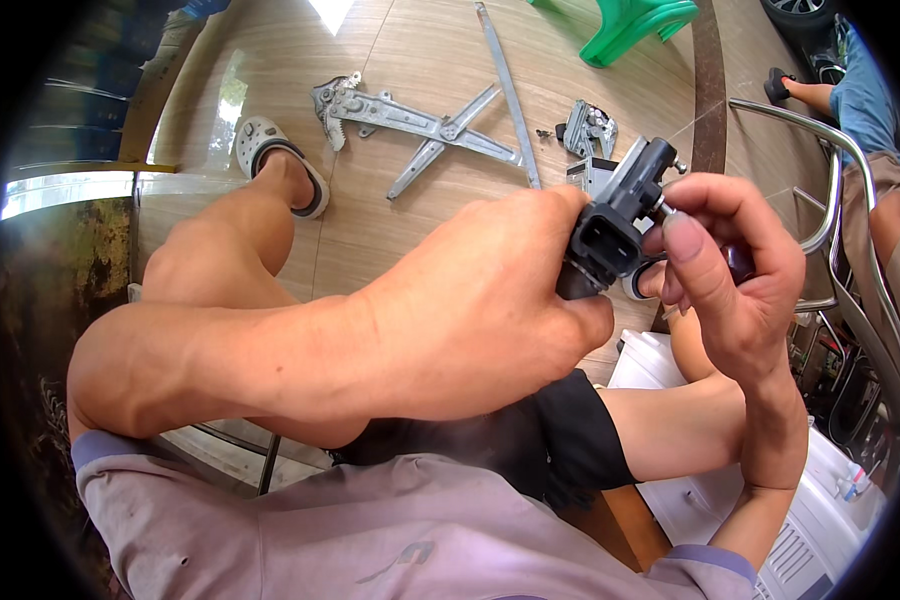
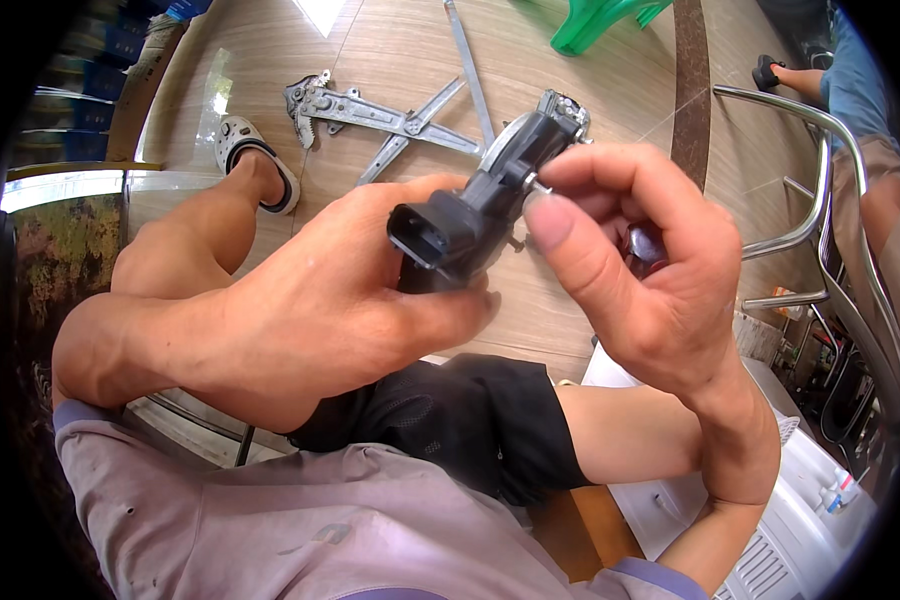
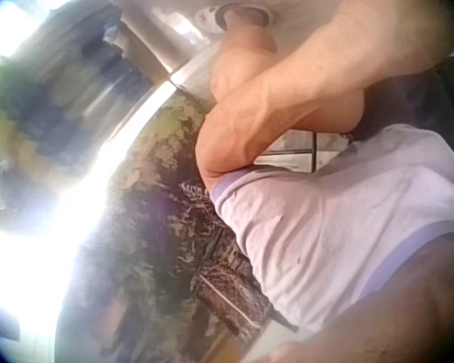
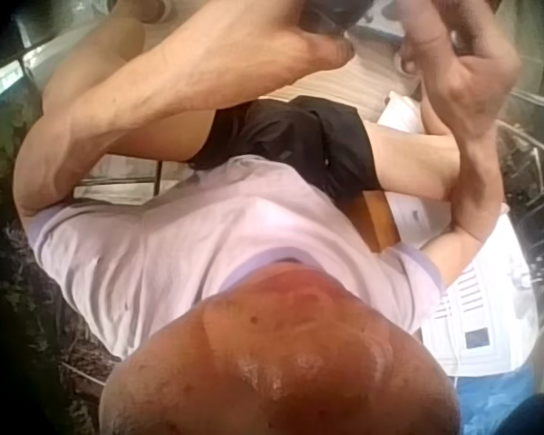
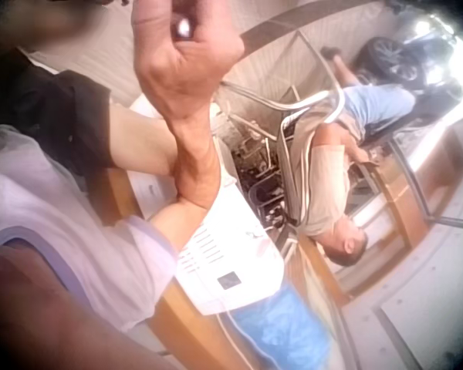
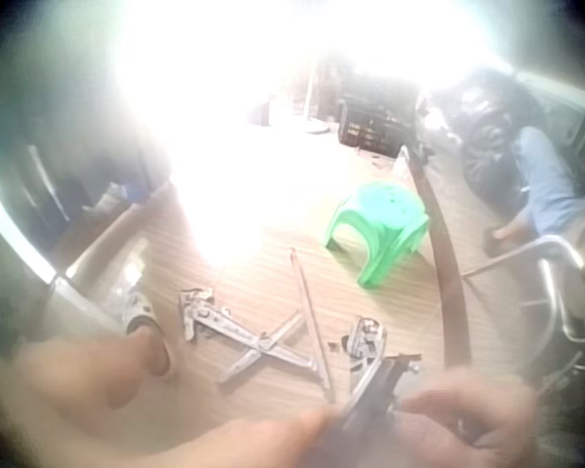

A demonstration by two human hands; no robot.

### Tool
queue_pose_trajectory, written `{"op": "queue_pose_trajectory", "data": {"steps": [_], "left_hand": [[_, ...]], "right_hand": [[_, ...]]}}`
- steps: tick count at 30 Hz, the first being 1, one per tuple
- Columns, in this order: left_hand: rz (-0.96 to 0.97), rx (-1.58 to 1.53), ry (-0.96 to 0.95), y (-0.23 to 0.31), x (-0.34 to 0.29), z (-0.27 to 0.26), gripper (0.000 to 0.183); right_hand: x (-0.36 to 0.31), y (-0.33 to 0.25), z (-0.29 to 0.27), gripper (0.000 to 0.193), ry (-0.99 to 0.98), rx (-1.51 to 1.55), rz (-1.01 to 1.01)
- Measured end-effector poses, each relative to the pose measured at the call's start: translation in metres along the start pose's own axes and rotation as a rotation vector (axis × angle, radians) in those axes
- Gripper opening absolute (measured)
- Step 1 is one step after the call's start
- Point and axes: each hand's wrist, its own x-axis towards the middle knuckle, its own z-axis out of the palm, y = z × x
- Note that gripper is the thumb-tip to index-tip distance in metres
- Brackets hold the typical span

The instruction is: The person repairs a car window motor part by holding the component and driving screws into it with a screwdriver.

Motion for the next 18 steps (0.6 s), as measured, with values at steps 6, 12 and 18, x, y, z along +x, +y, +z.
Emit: {"op": "queue_pose_trajectory", "data": {"steps": [6, 12, 18], "left_hand": [[0.087, 0.023, -0.002, -0.004, 0.001, 0.0, 0.029], [0.121, 0.056, 0.021, -0.004, 0.001, -0.002, 0.029], [-0.013, -0.132, 0.088, -0.001, 0.0, -0.001, 0.012]], "right_hand": [[0.0, 0.005, -0.001, 0.022, -0.006, -0.03, -0.071], [0.002, -0.002, -0.002, 0.022, 0.04, 0.017, 0.031], [0.006, -0.005, -0.006, 0.021, 0.086, -0.122, -0.026]]}}
